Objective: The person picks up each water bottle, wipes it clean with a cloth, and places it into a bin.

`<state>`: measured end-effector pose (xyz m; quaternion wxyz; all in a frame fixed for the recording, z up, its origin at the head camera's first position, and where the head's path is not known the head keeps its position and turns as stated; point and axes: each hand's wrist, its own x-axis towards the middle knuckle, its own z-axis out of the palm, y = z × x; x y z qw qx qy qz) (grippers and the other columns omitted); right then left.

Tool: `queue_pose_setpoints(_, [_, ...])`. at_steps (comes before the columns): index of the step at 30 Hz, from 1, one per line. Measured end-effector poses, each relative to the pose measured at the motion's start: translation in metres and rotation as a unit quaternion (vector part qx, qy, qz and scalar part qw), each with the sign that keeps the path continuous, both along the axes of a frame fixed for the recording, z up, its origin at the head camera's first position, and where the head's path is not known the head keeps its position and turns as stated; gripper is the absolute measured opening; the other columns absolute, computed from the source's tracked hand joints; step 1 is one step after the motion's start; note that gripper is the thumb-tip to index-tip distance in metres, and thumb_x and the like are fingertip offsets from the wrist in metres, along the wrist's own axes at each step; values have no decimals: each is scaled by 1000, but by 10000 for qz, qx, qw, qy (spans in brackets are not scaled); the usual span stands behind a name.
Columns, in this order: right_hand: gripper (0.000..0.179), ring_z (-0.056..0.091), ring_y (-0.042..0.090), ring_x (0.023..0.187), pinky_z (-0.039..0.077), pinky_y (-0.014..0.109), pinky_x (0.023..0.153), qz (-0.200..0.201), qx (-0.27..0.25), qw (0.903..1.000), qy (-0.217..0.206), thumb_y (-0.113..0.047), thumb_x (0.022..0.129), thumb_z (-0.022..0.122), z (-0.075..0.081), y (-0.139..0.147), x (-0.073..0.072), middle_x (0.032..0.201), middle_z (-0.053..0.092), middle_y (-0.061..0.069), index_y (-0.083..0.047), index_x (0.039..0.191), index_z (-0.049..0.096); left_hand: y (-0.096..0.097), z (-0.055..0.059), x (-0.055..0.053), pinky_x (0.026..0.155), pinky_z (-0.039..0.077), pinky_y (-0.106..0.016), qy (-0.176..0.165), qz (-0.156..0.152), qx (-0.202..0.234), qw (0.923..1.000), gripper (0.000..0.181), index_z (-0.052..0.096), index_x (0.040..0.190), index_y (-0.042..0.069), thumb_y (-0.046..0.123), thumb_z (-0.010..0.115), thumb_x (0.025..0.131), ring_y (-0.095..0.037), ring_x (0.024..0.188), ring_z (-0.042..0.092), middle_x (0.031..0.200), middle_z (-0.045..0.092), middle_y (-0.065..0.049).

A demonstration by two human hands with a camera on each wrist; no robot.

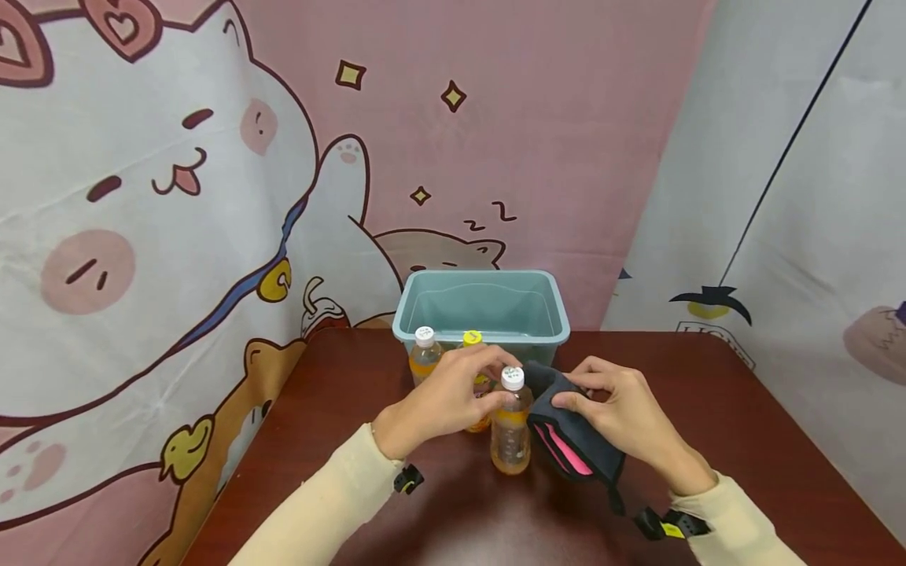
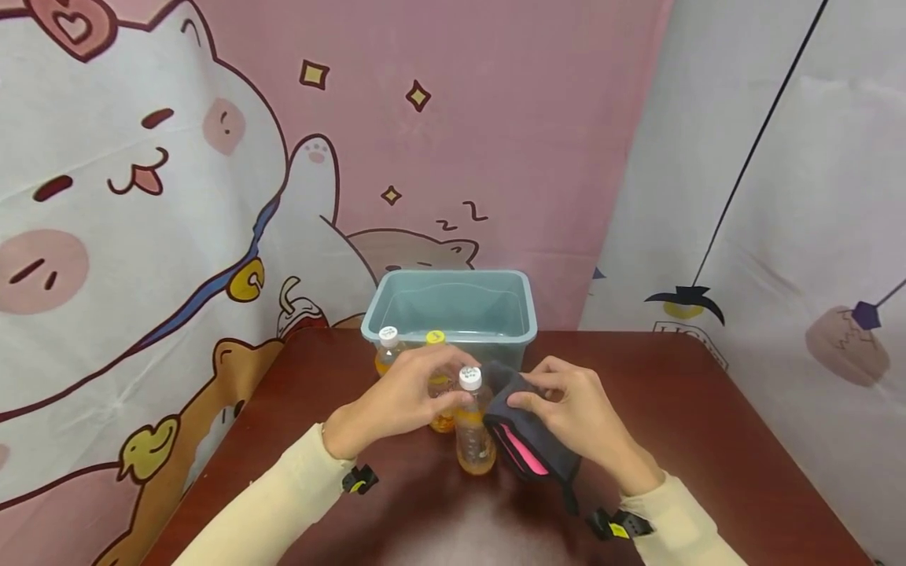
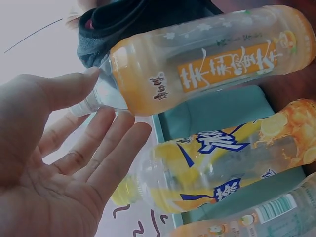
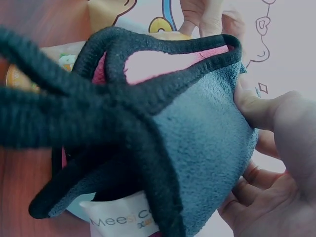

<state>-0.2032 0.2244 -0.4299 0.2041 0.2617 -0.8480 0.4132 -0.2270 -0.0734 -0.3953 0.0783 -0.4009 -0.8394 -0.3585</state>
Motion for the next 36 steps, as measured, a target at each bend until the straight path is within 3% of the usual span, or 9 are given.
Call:
queue_pose_setpoints(6, [24, 64, 4, 77, 54, 18, 60, -169, -130, 9998, 44, -9, 91, 101, 3, 7, 3, 96, 77, -9, -19, 112, 94, -3, 6, 0, 97, 73, -43, 10, -65, -64, 10000, 37, 74, 132, 11, 15, 94, 101, -20, 110, 79, 121, 81, -2])
queue_pose_setpoints(11, [26, 64, 4, 79, 55, 19, 60, -457, -296, 9985, -35, -6, 92, 99, 4, 16, 7, 96, 77, -8, -17, 115, 94, -6, 20, -1, 97, 72, -37, 218, 82, -5, 9997, 36, 73, 131, 11, 18, 93, 102, -16, 110, 79, 122, 79, -1])
queue_pose_setpoints(15, [26, 64, 3, 80, 54, 18, 61, -564, -294, 9980, 0, -5, 92, 99, 1, 22, 8, 95, 77, -8, -17, 115, 94, -12, 35, -2, 86, 72, -28, 319, 124, 347, 9988, 35, 73, 131, 11, 16, 93, 102, -16, 109, 79, 124, 78, -1])
queue_pose_setpoints(20, [27, 66, 1, 83, 55, 17, 63, -744, -281, 9968, 38, -4, 93, 98, -4, 30, 8, 96, 77, -9, -17, 115, 94, -22, 58, -4, 79, 73, -29, 578, 267, 907, 9938, 33, 75, 128, 11, 18, 93, 102, -15, 104, 80, 123, 80, -2])
queue_pose_setpoints(29, [26, 64, 1, 78, 53, 16, 63, -859, -219, 9961, 20, -7, 92, 100, -16, 33, 8, 93, 76, -11, -19, 114, 94, -40, 103, -19, 76, 74, -35, 1218, 1068, 1883, 9687, 31, 75, 126, 8, 16, 92, 101, -15, 92, 81, 109, 83, -5])
queue_pose_setpoints(36, [26, 65, 0, 77, 53, 17, 62, -806, -209, 9965, -32, -8, 92, 100, -18, 29, 10, 94, 77, -12, -20, 114, 94, -52, 129, -44, 83, 72, -37, 1648, 1914, 2222, 9417, 33, 74, 128, 2, 17, 89, 103, -25, 92, 83, 112, 83, -13])
